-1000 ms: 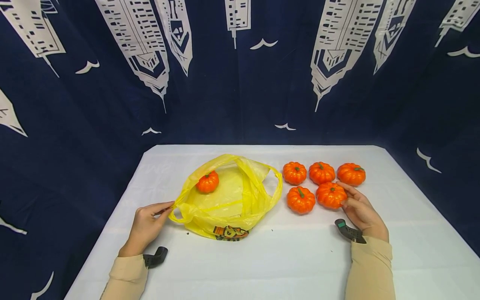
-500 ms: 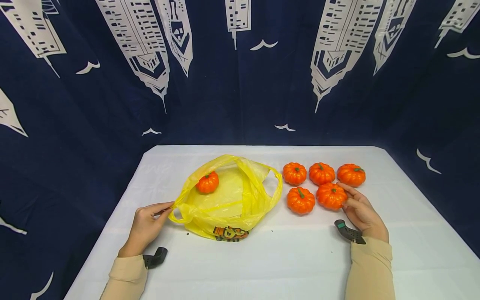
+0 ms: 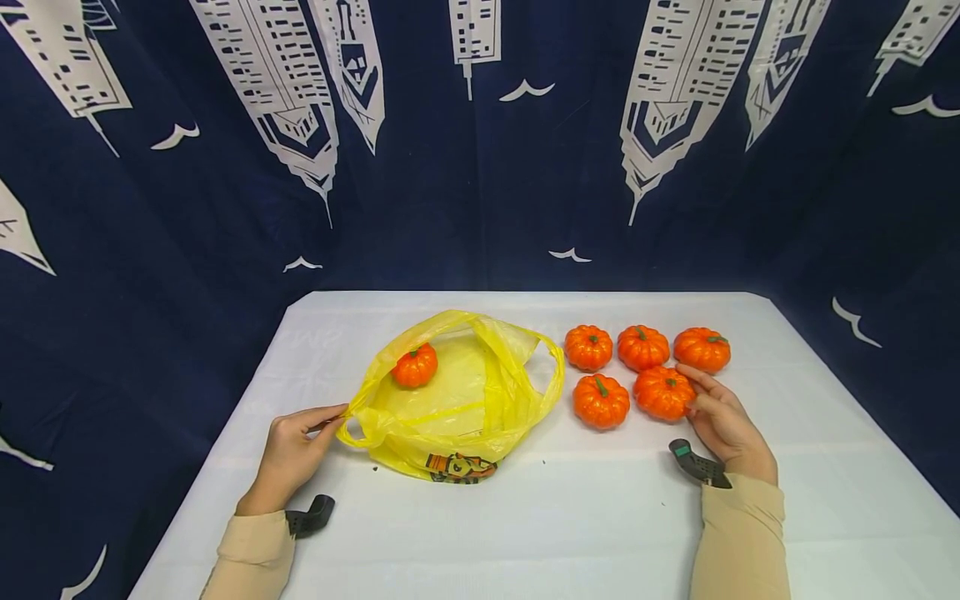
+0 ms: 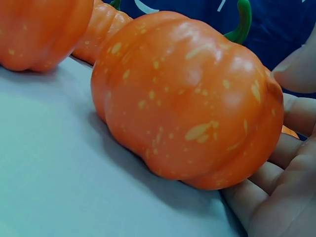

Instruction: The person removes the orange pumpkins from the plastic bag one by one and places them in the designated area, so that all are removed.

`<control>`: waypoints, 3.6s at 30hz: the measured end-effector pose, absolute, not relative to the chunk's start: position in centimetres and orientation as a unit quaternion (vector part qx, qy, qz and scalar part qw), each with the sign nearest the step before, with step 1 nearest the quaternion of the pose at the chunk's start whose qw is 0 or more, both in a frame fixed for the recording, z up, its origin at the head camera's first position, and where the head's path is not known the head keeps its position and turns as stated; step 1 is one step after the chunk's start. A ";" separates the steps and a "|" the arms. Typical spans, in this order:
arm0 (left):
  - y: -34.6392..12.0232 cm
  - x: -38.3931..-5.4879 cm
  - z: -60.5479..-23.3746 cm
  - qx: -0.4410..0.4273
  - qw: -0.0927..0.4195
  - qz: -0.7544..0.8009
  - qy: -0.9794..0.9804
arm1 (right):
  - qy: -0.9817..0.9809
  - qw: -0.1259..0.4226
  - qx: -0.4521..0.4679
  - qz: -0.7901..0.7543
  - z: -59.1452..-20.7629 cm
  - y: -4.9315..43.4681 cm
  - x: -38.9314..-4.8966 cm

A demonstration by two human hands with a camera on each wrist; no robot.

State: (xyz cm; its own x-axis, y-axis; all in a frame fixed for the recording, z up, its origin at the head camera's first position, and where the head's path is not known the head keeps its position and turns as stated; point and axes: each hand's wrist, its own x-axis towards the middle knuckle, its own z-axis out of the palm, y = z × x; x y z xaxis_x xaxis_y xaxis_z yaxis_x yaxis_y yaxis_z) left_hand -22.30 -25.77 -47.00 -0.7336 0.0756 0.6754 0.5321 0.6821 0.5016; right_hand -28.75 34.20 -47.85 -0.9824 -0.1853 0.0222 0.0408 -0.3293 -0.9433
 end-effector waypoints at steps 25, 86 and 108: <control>-25.9 -22.3 -47.0 -0.175 0.313 -0.360 -0.861 | 0.826 0.081 0.053 -0.556 -43.9 35.0 -27.6; -26.4 -22.4 -46.9 -0.152 0.350 -0.336 -0.861 | 0.826 0.262 -0.387 -0.315 -32.8 11.1 -36.3; -26.4 -22.4 -46.8 -0.157 0.340 -0.346 -0.860 | 0.825 0.277 -0.368 -0.327 -36.3 3.9 -39.0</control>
